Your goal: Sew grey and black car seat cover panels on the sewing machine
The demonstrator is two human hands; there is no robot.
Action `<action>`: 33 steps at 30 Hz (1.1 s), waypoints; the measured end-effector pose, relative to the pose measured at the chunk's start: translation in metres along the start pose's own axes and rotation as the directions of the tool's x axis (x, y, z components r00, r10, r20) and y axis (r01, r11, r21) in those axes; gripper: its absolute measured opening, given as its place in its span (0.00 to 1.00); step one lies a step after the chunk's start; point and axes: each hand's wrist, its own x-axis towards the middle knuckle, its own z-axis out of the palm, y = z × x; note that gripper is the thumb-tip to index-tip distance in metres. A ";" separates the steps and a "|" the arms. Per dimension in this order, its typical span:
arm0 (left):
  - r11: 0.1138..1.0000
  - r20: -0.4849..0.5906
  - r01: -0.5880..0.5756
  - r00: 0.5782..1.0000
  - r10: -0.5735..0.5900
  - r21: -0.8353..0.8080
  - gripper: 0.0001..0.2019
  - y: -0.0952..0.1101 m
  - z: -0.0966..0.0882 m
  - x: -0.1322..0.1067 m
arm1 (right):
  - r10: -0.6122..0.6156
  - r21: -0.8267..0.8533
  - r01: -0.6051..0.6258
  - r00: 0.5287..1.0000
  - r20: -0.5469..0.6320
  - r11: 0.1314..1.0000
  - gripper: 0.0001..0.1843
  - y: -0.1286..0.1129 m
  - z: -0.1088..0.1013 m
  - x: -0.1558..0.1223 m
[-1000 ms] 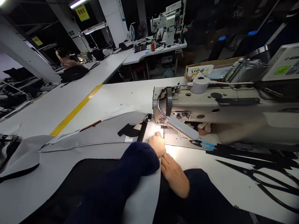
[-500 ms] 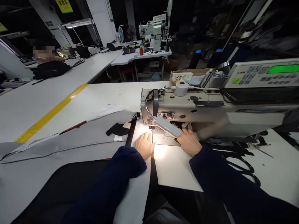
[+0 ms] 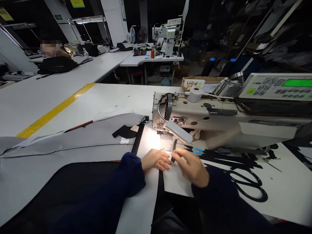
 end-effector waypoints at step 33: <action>0.735 -0.186 -0.349 0.823 0.537 0.581 0.16 0.008 -0.006 -0.026 | 0.593 0.758 -0.653 0.609 0.526 -0.002 0.24 -0.034 0.047 0.032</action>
